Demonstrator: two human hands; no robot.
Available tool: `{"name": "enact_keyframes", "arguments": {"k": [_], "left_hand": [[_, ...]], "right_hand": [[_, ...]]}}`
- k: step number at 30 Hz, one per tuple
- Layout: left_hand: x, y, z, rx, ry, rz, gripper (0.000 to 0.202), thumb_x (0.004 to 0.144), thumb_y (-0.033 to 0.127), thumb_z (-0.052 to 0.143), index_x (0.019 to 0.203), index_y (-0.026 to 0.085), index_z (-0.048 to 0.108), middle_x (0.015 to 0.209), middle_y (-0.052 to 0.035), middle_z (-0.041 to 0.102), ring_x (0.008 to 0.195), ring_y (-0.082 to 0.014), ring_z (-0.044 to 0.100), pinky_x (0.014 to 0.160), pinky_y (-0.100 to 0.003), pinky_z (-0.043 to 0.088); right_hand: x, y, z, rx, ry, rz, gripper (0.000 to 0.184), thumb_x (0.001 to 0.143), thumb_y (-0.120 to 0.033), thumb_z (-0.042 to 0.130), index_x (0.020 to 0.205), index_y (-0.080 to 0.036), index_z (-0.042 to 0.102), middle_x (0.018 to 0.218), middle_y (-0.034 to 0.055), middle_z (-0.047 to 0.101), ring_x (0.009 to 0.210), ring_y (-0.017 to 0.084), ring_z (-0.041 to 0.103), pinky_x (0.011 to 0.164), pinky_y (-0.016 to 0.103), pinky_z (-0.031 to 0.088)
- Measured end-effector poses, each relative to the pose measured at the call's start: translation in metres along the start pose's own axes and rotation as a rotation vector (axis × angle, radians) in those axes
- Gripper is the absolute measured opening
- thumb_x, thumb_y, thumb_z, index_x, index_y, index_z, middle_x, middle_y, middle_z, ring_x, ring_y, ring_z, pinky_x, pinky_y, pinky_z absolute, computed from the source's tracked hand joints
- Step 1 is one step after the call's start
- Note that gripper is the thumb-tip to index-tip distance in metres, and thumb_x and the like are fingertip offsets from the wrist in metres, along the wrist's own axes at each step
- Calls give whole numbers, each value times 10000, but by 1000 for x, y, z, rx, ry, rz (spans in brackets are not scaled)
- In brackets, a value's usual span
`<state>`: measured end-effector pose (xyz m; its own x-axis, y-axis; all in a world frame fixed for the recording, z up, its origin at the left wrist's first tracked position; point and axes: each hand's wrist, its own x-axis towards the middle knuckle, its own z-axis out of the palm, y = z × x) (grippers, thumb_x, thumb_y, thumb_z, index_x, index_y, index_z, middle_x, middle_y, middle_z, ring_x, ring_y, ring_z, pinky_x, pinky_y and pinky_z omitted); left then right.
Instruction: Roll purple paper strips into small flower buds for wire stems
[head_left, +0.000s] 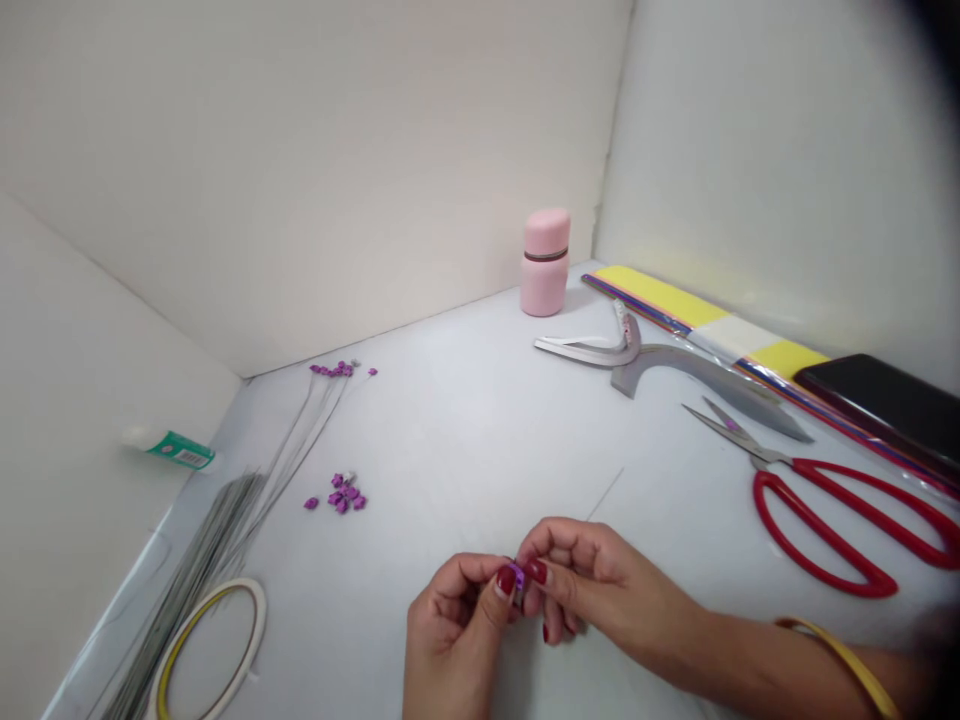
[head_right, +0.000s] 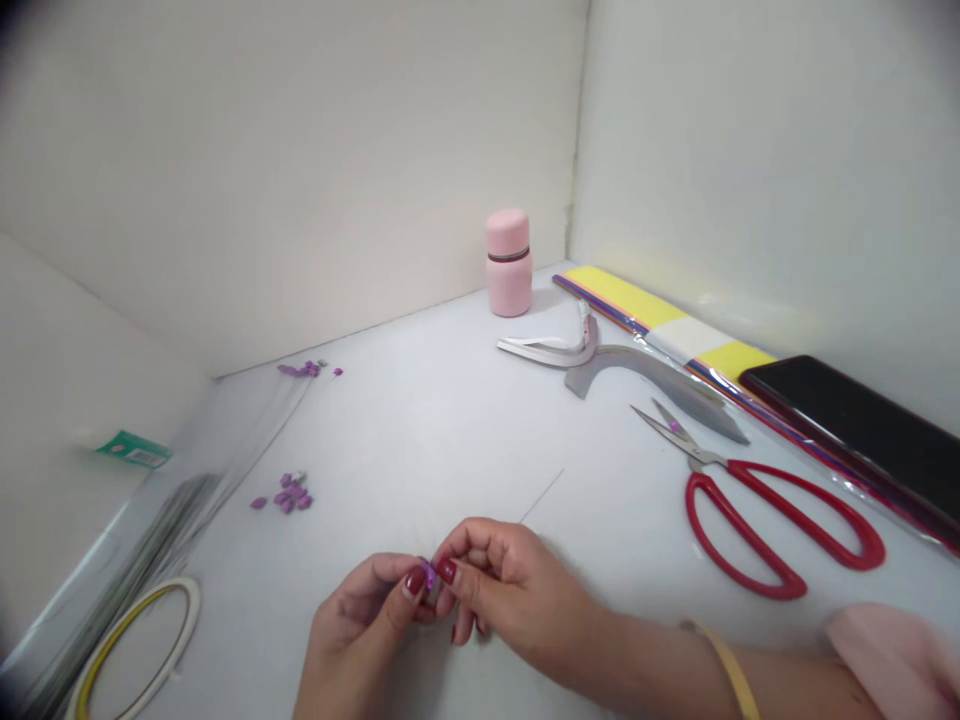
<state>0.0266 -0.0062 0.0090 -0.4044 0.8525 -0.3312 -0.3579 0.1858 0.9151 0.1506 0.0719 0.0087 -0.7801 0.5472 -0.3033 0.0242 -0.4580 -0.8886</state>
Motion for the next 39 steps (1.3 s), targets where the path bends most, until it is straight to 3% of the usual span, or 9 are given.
{"name": "enact_keyframes", "arguments": {"k": [5, 10, 18, 22, 27, 33, 37, 39], "left_hand": [[1, -3, 0, 36, -47, 49, 173, 682, 312, 696, 671, 142, 666, 562, -16, 654, 552, -109, 555, 565, -198, 439], [0, -7, -2, 199, -94, 196, 196, 769, 333, 593, 779, 151, 665, 666, -32, 644, 625, -133, 575, 612, -226, 463], [-5, -3, -3, 477, -78, 571, 134, 764, 134, 574, 868, 171, 650, 738, -44, 622, 672, -152, 597, 612, -251, 493], [-12, 7, -1, 607, -92, 590, 165, 780, 97, 551, 878, 140, 677, 772, -81, 663, 723, -170, 600, 661, -267, 486], [-16, 10, -2, 619, -49, 676, 228, 766, 99, 578, 931, 200, 699, 798, -70, 703, 766, -188, 604, 747, -299, 473], [-17, 10, -1, 460, -29, 585, 287, 691, 22, 587, 884, 182, 726, 782, -71, 693, 758, -177, 601, 734, -264, 469], [-16, 10, -4, 339, -16, 462, 182, 727, 118, 584, 849, 132, 718, 828, -104, 699, 756, -189, 624, 694, -281, 486], [-17, 10, -9, 272, -23, 383, 147, 736, 157, 592, 808, 104, 708, 747, -100, 703, 696, -176, 623, 674, -283, 485]], "right_hand": [[0, -3, 0, -16, 17, 20, 284, 713, -396, 658, 712, -142, 532, 606, -28, 558, 497, 60, 491, 488, 184, 355], [0, -3, -1, -47, 68, 15, 273, 705, -386, 662, 692, -147, 532, 590, -28, 566, 490, 69, 492, 485, 192, 351], [-2, -5, -1, -58, 40, -25, 344, 686, -446, 665, 685, -129, 531, 544, -20, 559, 462, 72, 484, 466, 191, 330], [-2, -5, 0, -153, 26, -60, 335, 702, -451, 648, 682, -139, 529, 555, -14, 554, 469, 81, 471, 472, 206, 339], [3, 5, -10, -361, -45, -89, 330, 785, -490, 541, 708, -169, 538, 525, 5, 537, 476, 117, 450, 485, 252, 354], [6, 4, -11, -376, -29, -86, 347, 721, -512, 604, 661, -179, 528, 556, 15, 539, 499, 120, 451, 482, 243, 356], [-1, -12, 2, -504, -11, -164, 364, 732, -518, 584, 650, -169, 523, 544, 11, 529, 494, 120, 458, 492, 252, 367], [-5, -19, 9, -574, -37, -200, 335, 776, -486, 548, 681, -166, 530, 589, 13, 551, 533, 129, 499, 520, 254, 382]]}}
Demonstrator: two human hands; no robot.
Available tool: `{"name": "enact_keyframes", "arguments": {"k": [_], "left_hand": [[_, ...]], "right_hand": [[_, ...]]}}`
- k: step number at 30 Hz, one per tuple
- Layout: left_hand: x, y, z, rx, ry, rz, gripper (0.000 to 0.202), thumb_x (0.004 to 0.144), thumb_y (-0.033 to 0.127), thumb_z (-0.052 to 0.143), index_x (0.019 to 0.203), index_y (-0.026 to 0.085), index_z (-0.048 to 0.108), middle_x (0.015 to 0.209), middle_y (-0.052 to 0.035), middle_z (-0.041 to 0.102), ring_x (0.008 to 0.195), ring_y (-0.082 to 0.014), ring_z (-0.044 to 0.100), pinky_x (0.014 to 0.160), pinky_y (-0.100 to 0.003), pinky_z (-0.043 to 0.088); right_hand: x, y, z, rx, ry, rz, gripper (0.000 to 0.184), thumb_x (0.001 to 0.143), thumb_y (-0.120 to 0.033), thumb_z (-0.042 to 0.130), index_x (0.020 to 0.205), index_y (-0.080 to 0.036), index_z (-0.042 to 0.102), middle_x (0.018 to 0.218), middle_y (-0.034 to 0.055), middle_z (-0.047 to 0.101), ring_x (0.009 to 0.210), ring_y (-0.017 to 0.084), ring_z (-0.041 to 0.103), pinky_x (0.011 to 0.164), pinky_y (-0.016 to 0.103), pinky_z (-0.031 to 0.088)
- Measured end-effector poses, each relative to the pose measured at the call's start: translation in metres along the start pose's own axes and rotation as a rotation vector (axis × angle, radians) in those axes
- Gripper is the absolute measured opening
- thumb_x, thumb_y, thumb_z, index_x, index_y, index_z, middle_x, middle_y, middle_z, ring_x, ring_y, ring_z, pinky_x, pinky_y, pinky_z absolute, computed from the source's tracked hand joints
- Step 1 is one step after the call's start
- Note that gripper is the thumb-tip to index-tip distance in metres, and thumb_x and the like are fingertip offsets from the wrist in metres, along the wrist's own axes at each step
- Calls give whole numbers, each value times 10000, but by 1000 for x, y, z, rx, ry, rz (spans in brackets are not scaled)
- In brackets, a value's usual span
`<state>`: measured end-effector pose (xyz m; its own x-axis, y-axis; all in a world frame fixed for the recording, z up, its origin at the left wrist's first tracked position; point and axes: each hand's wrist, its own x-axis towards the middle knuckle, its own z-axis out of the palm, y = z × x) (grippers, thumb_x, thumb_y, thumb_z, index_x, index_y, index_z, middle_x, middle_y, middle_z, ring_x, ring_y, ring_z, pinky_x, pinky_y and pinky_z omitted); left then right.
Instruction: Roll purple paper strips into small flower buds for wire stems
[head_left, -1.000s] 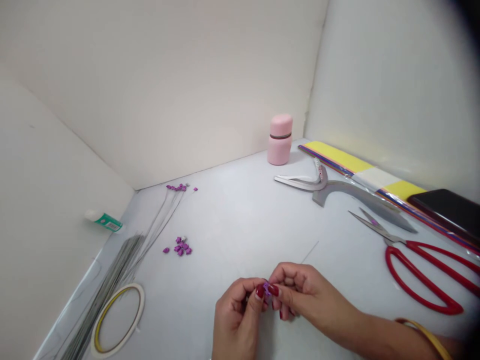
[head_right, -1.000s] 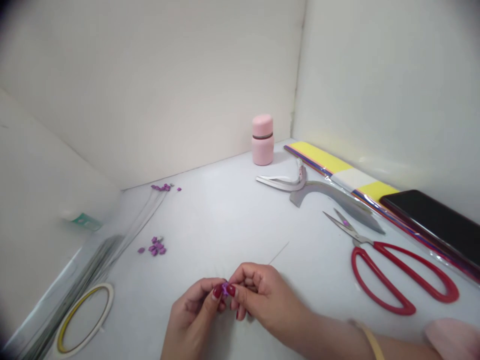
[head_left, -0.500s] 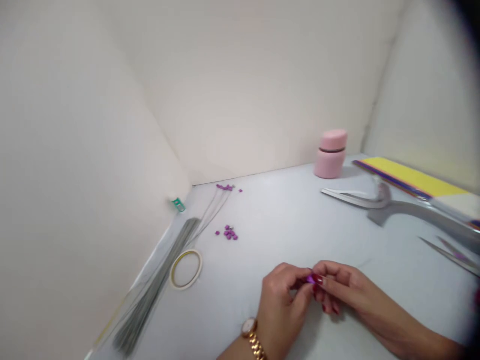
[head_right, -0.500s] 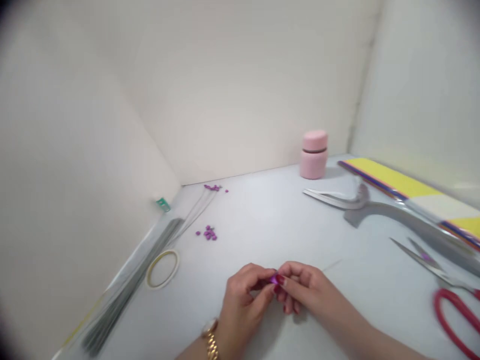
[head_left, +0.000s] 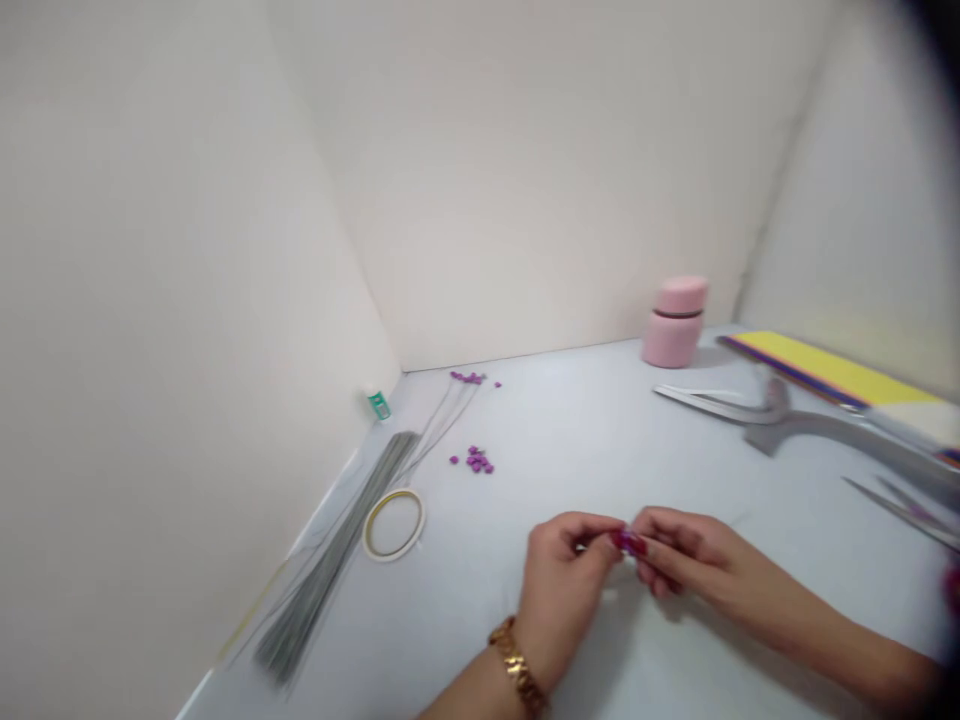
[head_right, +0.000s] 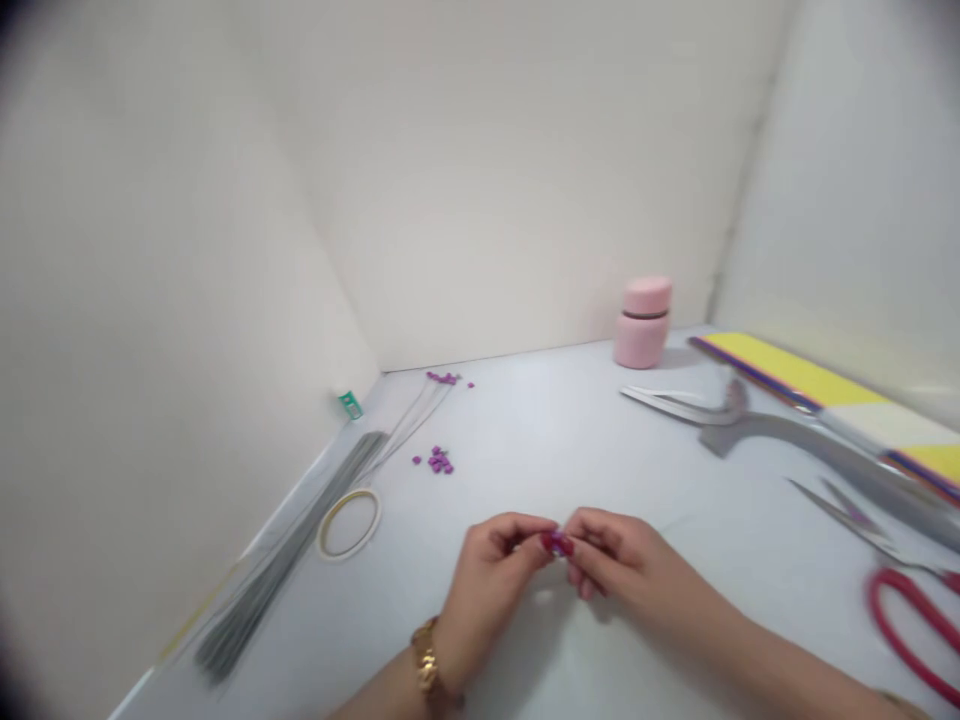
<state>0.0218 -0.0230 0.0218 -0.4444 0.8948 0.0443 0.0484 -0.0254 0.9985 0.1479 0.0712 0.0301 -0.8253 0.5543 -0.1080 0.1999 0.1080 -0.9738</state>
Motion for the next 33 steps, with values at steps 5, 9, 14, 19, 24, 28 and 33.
{"name": "enact_keyframes", "arguments": {"k": [5, 9, 14, 19, 24, 28, 33], "left_hand": [[-2, 0, -18, -109, -54, -114, 127, 734, 228, 628, 740, 110, 677, 607, -20, 651, 575, -111, 556, 579, -218, 442], [-4, -4, -25, -167, -16, -157, 161, 750, 273, 618, 764, 117, 658, 615, -3, 632, 597, -102, 540, 604, -211, 441], [-4, -15, -25, -318, 17, -299, 189, 701, 290, 674, 751, 108, 663, 642, -26, 652, 608, -105, 557, 636, -219, 464], [-7, -18, -24, -272, -9, -276, 208, 689, 323, 681, 744, 123, 685, 610, -23, 641, 633, -135, 579, 641, -228, 474], [-10, -18, -24, -140, -18, -143, 164, 679, 310, 686, 752, 163, 702, 711, -44, 682, 690, -153, 610, 649, -203, 462], [-8, -19, -24, -138, 5, -241, 173, 619, 325, 733, 632, 159, 685, 592, -20, 661, 573, -113, 572, 555, -167, 434], [-5, -17, -20, -262, 77, -422, 269, 548, 389, 773, 592, 142, 675, 491, -3, 635, 492, -77, 527, 511, -148, 407]], "right_hand": [[5, -8, 11, 6, -62, -1, 277, 800, -406, 549, 699, -148, 551, 592, -6, 567, 535, 107, 509, 529, 225, 372], [11, 2, 23, 242, -39, 22, 288, 798, -417, 555, 750, -134, 526, 646, 1, 586, 521, 86, 525, 493, 199, 346], [12, 11, 33, 356, -20, 24, 274, 794, -399, 572, 773, -130, 524, 706, 9, 592, 526, 70, 525, 474, 182, 334], [12, 14, 34, 386, -16, 68, 272, 775, -386, 597, 737, -132, 509, 671, 12, 592, 518, 75, 523, 469, 182, 333], [7, 14, 31, 332, -11, 71, 272, 783, -386, 580, 711, -141, 486, 585, -12, 537, 501, 79, 488, 498, 204, 375], [3, 13, 28, 139, -9, -26, 226, 808, -334, 556, 712, -134, 513, 582, -2, 533, 521, 88, 471, 507, 208, 369], [4, 15, 27, 278, -68, 16, 243, 862, -361, 472, 790, -134, 519, 701, 30, 572, 551, 85, 493, 549, 226, 409]]}}
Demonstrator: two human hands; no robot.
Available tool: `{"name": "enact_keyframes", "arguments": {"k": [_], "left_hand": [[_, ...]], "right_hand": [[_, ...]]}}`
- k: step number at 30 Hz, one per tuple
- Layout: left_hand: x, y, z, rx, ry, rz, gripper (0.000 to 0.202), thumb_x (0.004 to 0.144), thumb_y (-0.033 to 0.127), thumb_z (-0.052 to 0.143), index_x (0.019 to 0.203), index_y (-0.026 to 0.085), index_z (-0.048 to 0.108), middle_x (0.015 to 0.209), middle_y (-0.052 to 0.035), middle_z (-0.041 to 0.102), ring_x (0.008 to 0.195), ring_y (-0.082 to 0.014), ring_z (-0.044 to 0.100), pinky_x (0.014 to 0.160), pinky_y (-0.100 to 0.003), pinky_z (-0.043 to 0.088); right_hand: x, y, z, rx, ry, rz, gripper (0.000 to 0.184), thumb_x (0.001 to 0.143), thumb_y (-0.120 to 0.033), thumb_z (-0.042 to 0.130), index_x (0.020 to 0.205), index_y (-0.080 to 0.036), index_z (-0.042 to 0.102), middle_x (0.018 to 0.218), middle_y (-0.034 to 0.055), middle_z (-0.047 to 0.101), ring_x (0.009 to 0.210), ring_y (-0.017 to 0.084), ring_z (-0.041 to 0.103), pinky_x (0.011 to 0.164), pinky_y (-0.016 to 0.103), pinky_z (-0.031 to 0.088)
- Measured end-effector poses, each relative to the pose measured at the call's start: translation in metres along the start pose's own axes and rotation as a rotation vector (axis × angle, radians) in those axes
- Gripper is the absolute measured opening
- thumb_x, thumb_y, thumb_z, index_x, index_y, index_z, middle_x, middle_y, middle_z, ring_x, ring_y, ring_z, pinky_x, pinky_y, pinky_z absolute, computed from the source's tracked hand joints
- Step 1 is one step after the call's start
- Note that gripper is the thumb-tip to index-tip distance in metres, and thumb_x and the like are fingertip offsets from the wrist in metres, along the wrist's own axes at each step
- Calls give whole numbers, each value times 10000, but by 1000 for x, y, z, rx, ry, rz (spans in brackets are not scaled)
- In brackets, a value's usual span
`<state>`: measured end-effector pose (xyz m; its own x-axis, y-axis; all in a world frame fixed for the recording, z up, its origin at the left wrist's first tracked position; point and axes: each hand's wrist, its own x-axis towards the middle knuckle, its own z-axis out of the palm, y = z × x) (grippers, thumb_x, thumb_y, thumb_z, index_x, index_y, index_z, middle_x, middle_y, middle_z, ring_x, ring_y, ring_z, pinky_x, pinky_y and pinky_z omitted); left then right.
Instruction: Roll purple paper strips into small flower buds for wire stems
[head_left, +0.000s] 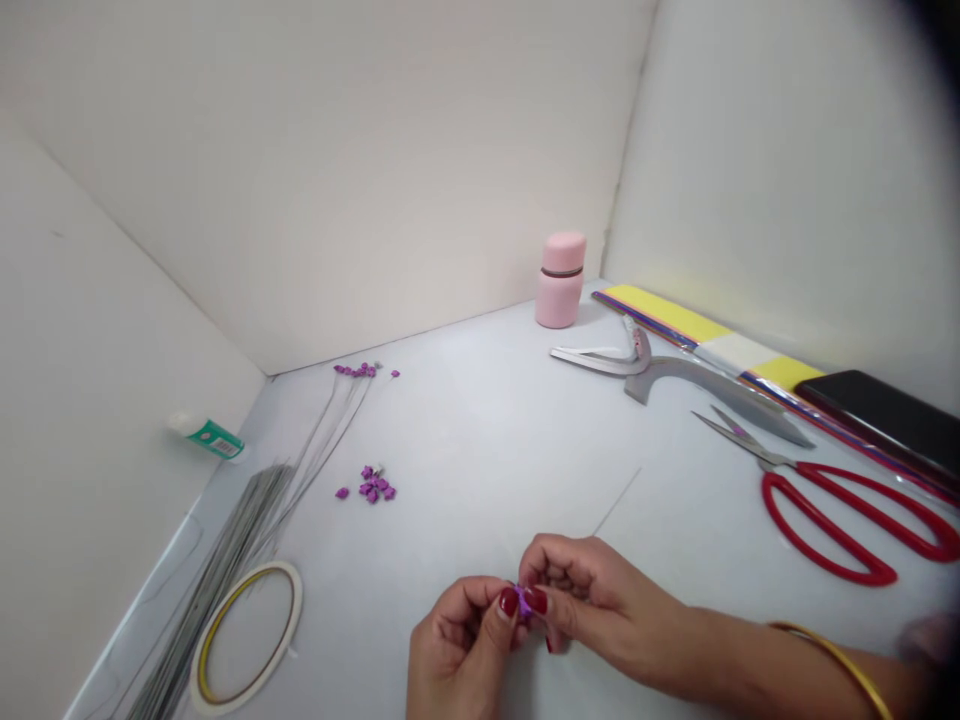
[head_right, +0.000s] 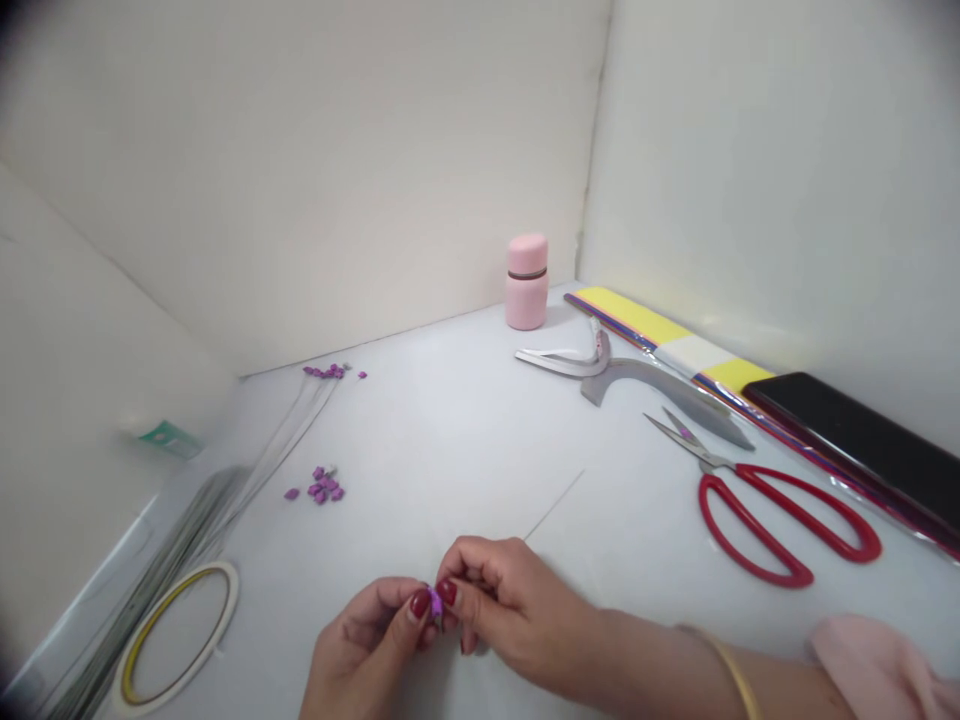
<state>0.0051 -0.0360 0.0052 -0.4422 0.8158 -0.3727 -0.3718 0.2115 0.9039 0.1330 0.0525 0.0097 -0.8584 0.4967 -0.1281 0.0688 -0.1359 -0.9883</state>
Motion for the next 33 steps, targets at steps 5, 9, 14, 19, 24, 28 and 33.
{"name": "enact_keyframes", "arguments": {"k": [5, 9, 14, 19, 24, 28, 33], "left_hand": [[0, -1, 2, -41, -18, -36, 317, 530, 425, 776, 595, 132, 675, 483, -8, 628, 482, -72, 527, 507, -150, 408], [-1, -3, 0, 41, -25, 25, 284, 577, 415, 753, 628, 145, 683, 493, -3, 626, 503, -76, 543, 518, -145, 420], [-2, -7, -3, 127, -87, 324, 189, 661, 297, 706, 823, 199, 697, 698, -24, 666, 637, -124, 618, 604, -184, 493], [0, -13, -9, 271, -99, 491, 118, 729, 216, 638, 831, 219, 698, 720, -24, 677, 640, -121, 627, 589, -173, 498], [0, -13, -8, 345, -80, 592, 132, 732, 180, 630, 831, 235, 699, 703, -5, 683, 623, -104, 622, 591, -156, 480], [-1, -8, -4, 335, -81, 541, 91, 708, 204, 659, 778, 217, 716, 659, -15, 679, 609, -120, 617, 587, -177, 474], [-2, 1, 0, 41, -34, 78, 229, 623, 374, 725, 737, 175, 716, 659, -38, 702, 583, -125, 606, 574, -192, 477]], "right_hand": [[4, 1, 2, 120, 33, 62, 252, 799, -372, 574, 760, -129, 521, 683, 30, 594, 535, 76, 502, 530, 214, 414], [6, -1, 2, 207, 54, 196, 317, 744, -424, 622, 720, -136, 489, 584, -6, 577, 453, 61, 502, 438, 169, 353], [7, -5, 2, 294, 42, 224, 336, 717, -433, 645, 718, -131, 499, 513, -30, 560, 406, 50, 488, 406, 152, 321], [5, -7, 2, 265, 52, 225, 345, 725, -447, 634, 735, -124, 511, 549, -20, 573, 434, 54, 506, 424, 159, 317], [5, -4, 3, 235, 42, 235, 354, 739, -470, 610, 750, -133, 505, 565, -20, 574, 443, 59, 515, 427, 164, 320], [7, -3, 3, 245, 56, 258, 373, 720, -487, 619, 719, -136, 492, 526, -29, 559, 420, 56, 498, 414, 160, 312], [6, -3, 2, 221, 67, 248, 348, 723, -471, 622, 724, -146, 495, 541, -31, 557, 420, 58, 486, 419, 167, 323]]}}
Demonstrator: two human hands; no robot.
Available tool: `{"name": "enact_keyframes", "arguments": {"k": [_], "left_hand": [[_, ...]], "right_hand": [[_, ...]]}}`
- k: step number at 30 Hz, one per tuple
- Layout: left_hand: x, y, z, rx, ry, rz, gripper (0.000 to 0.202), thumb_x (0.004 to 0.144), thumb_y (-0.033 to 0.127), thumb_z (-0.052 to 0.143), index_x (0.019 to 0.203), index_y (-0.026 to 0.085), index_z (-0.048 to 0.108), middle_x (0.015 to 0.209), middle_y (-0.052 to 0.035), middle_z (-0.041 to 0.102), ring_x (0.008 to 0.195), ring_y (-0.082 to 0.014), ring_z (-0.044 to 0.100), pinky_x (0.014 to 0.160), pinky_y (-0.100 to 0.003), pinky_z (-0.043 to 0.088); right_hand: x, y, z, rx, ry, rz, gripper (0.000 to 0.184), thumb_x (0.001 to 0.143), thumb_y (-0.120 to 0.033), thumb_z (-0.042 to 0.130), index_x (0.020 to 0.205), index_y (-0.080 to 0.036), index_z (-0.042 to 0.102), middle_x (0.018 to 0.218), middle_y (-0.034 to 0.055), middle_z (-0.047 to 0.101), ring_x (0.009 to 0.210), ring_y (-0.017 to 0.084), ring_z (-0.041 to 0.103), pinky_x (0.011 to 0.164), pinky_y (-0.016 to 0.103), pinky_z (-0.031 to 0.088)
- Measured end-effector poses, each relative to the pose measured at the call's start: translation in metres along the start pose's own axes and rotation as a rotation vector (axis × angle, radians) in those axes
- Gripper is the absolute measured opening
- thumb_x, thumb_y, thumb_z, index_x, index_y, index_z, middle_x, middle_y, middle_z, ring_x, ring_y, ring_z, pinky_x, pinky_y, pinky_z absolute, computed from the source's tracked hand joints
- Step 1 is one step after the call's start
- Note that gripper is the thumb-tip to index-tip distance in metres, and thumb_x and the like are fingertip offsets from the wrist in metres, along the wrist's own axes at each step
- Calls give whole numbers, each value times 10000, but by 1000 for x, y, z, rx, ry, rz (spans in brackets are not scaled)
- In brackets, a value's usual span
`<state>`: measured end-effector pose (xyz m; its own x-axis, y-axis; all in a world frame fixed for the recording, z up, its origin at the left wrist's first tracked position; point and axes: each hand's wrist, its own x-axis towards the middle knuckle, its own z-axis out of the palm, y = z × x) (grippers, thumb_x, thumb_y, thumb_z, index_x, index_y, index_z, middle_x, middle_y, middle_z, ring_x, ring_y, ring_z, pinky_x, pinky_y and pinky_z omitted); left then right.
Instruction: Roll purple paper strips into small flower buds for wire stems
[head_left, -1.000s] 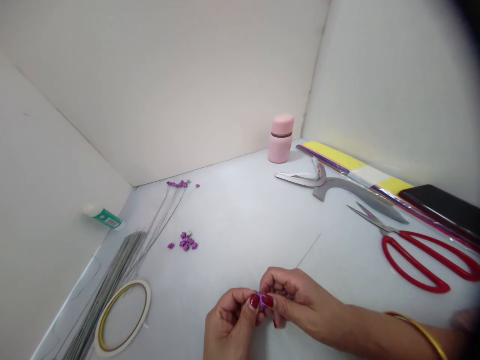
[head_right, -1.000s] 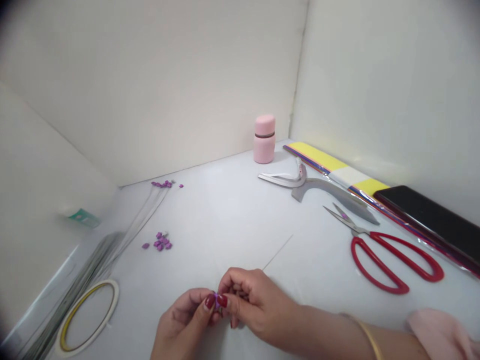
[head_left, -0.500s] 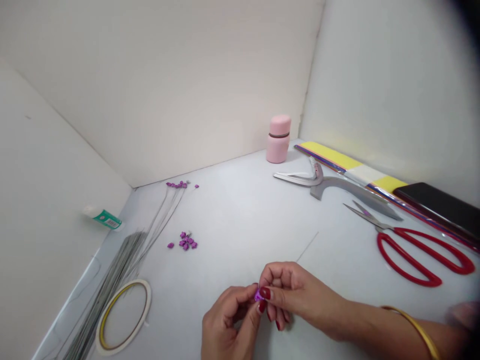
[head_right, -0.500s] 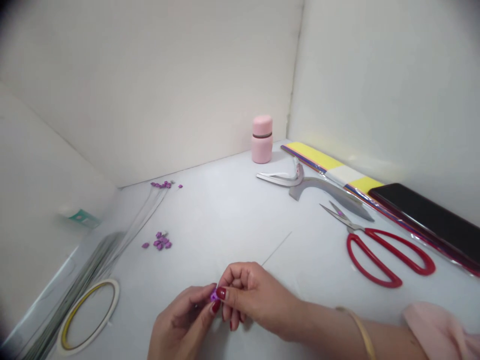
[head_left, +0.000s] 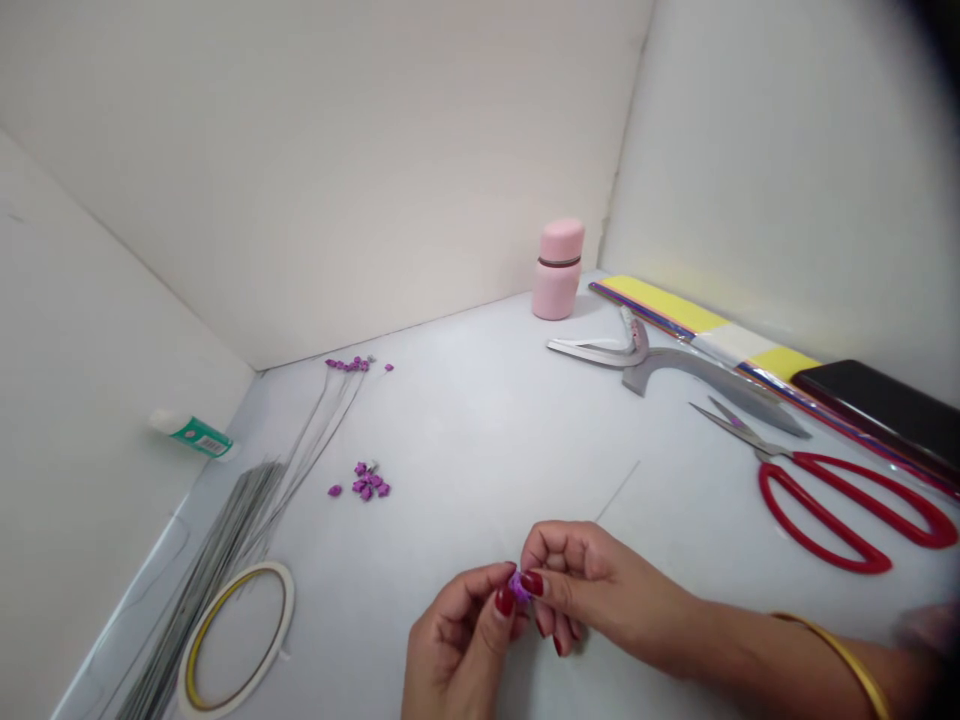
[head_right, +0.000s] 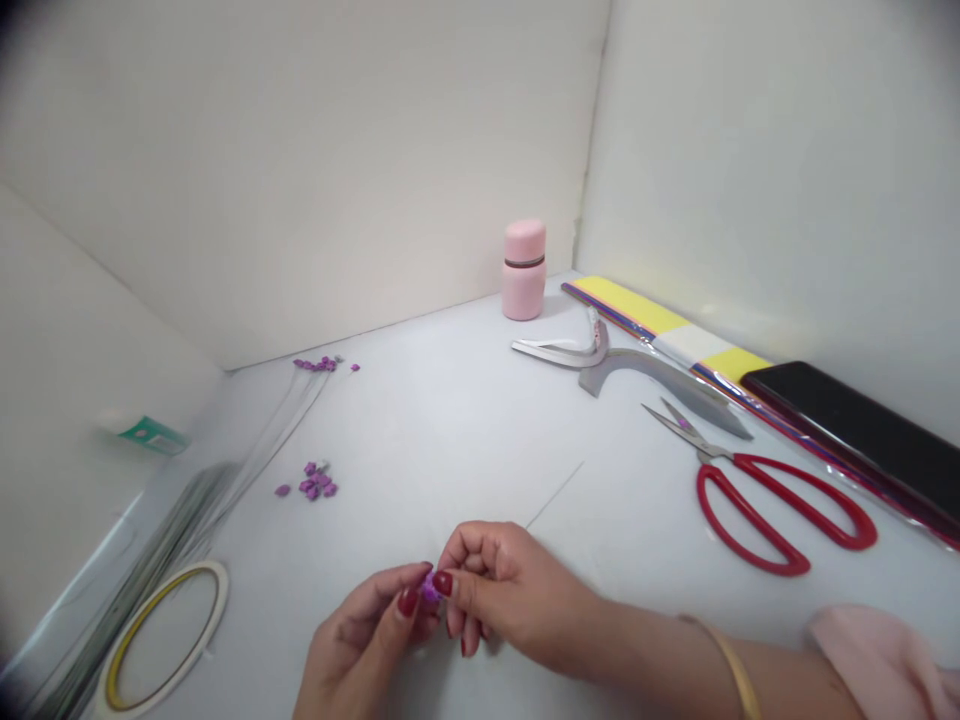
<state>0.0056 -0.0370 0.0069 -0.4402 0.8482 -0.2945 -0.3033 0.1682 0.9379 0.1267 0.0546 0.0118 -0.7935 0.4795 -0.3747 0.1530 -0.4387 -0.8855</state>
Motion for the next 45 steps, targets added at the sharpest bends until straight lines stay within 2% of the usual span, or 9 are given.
{"name": "enact_keyframes", "arguments": {"k": [4, 7, 12, 18, 23, 26, 33, 36, 45], "left_hand": [[1, 2, 1, -30, 10, -73, 247, 548, 367, 780, 601, 143, 687, 507, -14, 653, 509, -83, 547, 519, -149, 426], [3, 1, 0, -73, 19, -104, 262, 552, 377, 777, 606, 135, 690, 503, -18, 650, 502, -77, 540, 522, -151, 423], [3, 0, 1, -90, 8, -122, 254, 557, 367, 776, 619, 134, 698, 513, -21, 654, 499, -80, 542, 520, -158, 432], [-1, 2, 1, 47, -35, 1, 181, 642, 329, 722, 668, 151, 701, 589, -30, 682, 575, -119, 592, 575, -175, 455], [0, -2, -2, 30, -63, 85, 197, 658, 290, 709, 820, 178, 705, 702, -36, 695, 670, -155, 621, 644, -217, 480], [0, -3, -4, 110, -53, 123, 175, 664, 283, 702, 791, 164, 719, 697, -46, 692, 664, -152, 616, 635, -207, 475], [0, 4, 0, 46, 12, 8, 210, 601, 310, 747, 758, 172, 730, 725, -59, 734, 661, -152, 634, 644, -201, 489], [0, 6, 3, -24, 28, -54, 232, 570, 330, 767, 735, 170, 735, 668, -46, 730, 638, -136, 631, 628, -185, 489], [4, 2, 2, -233, 22, -210, 309, 485, 317, 824, 747, 174, 743, 596, -32, 714, 550, -79, 604, 589, -152, 479]], "right_hand": [[0, 3, -1, -25, -6, -55, 347, 763, -483, 574, 727, -144, 505, 580, -14, 567, 455, 64, 495, 446, 177, 337], [1, 4, -2, -12, -31, -75, 342, 791, -479, 540, 761, -140, 509, 618, 3, 585, 481, 69, 510, 458, 182, 339], [-1, 2, 0, -32, 7, -83, 298, 754, -422, 606, 730, -138, 521, 626, 8, 585, 500, 75, 499, 506, 210, 384], [-2, 2, 1, -33, 40, -55, 290, 749, -415, 608, 707, -147, 507, 573, -18, 561, 473, 70, 494, 471, 191, 356], [0, 2, -2, 12, 9, -24, 294, 741, -415, 623, 748, -144, 509, 572, -22, 576, 448, 63, 501, 430, 170, 315], [0, 2, -2, 40, -5, -15, 294, 741, -413, 625, 751, -142, 512, 590, -14, 590, 450, 62, 506, 430, 169, 316], [-1, -1, 1, 64, 45, -39, 275, 703, -367, 677, 762, -146, 524, 605, -28, 574, 465, 59, 501, 446, 174, 318], [-1, -1, 1, 100, 67, -77, 262, 710, -356, 670, 798, -157, 525, 604, -35, 573, 472, 60, 503, 458, 178, 333], [-2, -3, 3, 130, 23, -103, 252, 694, -342, 686, 759, -148, 539, 625, -7, 608, 526, 75, 525, 511, 204, 398]]}}
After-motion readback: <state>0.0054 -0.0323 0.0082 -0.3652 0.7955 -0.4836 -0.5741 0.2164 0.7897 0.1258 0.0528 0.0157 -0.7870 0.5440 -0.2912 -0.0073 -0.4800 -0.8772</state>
